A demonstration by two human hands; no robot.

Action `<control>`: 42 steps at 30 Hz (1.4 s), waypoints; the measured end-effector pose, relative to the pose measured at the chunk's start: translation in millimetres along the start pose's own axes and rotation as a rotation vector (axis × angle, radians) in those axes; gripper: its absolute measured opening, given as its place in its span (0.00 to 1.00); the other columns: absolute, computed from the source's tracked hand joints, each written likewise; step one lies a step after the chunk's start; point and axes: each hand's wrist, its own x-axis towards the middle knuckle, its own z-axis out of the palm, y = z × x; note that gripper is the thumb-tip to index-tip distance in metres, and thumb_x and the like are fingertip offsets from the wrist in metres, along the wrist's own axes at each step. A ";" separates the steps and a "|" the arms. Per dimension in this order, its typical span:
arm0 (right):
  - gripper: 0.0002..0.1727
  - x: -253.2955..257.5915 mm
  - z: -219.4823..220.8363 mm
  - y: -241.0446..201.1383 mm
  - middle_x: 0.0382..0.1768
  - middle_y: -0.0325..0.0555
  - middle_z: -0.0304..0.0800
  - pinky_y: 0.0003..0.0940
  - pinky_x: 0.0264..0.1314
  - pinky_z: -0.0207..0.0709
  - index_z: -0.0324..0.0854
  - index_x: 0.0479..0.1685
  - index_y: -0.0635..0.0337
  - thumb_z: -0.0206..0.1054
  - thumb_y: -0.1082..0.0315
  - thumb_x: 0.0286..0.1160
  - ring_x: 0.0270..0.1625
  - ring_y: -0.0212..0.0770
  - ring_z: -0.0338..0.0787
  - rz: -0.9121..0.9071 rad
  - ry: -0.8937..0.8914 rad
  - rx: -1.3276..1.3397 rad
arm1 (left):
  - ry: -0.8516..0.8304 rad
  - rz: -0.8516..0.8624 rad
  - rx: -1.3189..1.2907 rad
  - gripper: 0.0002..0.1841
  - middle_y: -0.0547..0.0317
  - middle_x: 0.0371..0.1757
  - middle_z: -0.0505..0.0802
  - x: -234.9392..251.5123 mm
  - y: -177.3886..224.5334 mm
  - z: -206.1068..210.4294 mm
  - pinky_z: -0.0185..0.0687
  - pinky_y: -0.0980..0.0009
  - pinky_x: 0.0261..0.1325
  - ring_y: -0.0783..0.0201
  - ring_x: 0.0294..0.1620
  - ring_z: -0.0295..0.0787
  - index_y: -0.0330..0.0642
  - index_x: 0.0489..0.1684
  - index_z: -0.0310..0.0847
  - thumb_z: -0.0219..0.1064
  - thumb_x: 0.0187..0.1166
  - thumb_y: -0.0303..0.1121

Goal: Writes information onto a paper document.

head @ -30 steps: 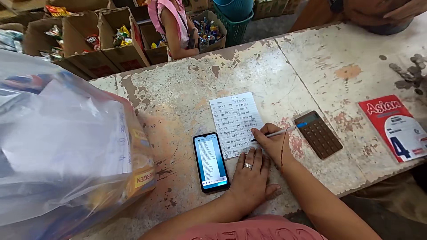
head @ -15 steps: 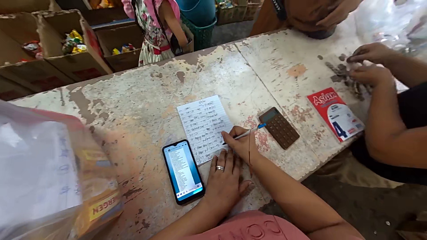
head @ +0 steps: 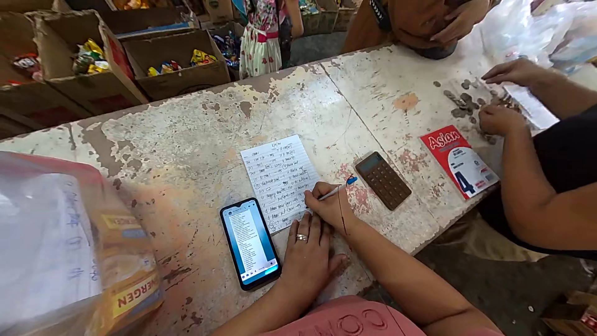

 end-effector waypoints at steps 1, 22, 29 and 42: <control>0.19 0.6 -0.6 -0.8 0.11 0.32 0.70 0.20 0.21 0.60 0.70 0.11 0.56 0.71 0.72 0.70 0.16 0.22 0.68 0.014 0.005 0.015 | 0.001 0.000 0.005 0.40 0.38 0.80 0.81 0.1 -0.1 0.2 0.68 0.35 0.78 0.36 0.82 0.74 0.37 0.72 0.82 0.54 0.79 0.66; 0.20 3.5 -9.9 -0.3 0.11 0.33 0.69 0.23 0.20 0.59 0.70 0.12 0.56 0.72 0.70 0.72 0.15 0.24 0.67 0.074 -0.037 -0.005 | -0.032 -0.020 -0.014 0.42 0.35 0.83 0.76 0.3 0.1 -1.5 0.66 0.36 0.81 0.35 0.84 0.71 0.34 0.75 0.79 0.53 0.80 0.66; 0.21 4.0 -10.0 0.0 0.10 0.32 0.68 0.22 0.19 0.57 0.69 0.10 0.55 0.72 0.70 0.72 0.14 0.23 0.65 0.050 -0.019 -0.004 | -0.027 -0.020 -0.005 0.42 0.36 0.83 0.77 0.6 -0.4 -0.5 0.67 0.37 0.80 0.36 0.84 0.71 0.36 0.75 0.79 0.53 0.79 0.66; 0.21 4.2 -8.1 3.7 0.09 0.32 0.67 0.21 0.18 0.56 0.68 0.10 0.54 0.69 0.72 0.71 0.13 0.23 0.65 0.034 0.025 0.014 | -0.024 -0.014 0.024 0.42 0.37 0.83 0.76 0.4 -0.9 0.1 0.67 0.38 0.80 0.37 0.84 0.71 0.36 0.77 0.78 0.50 0.81 0.67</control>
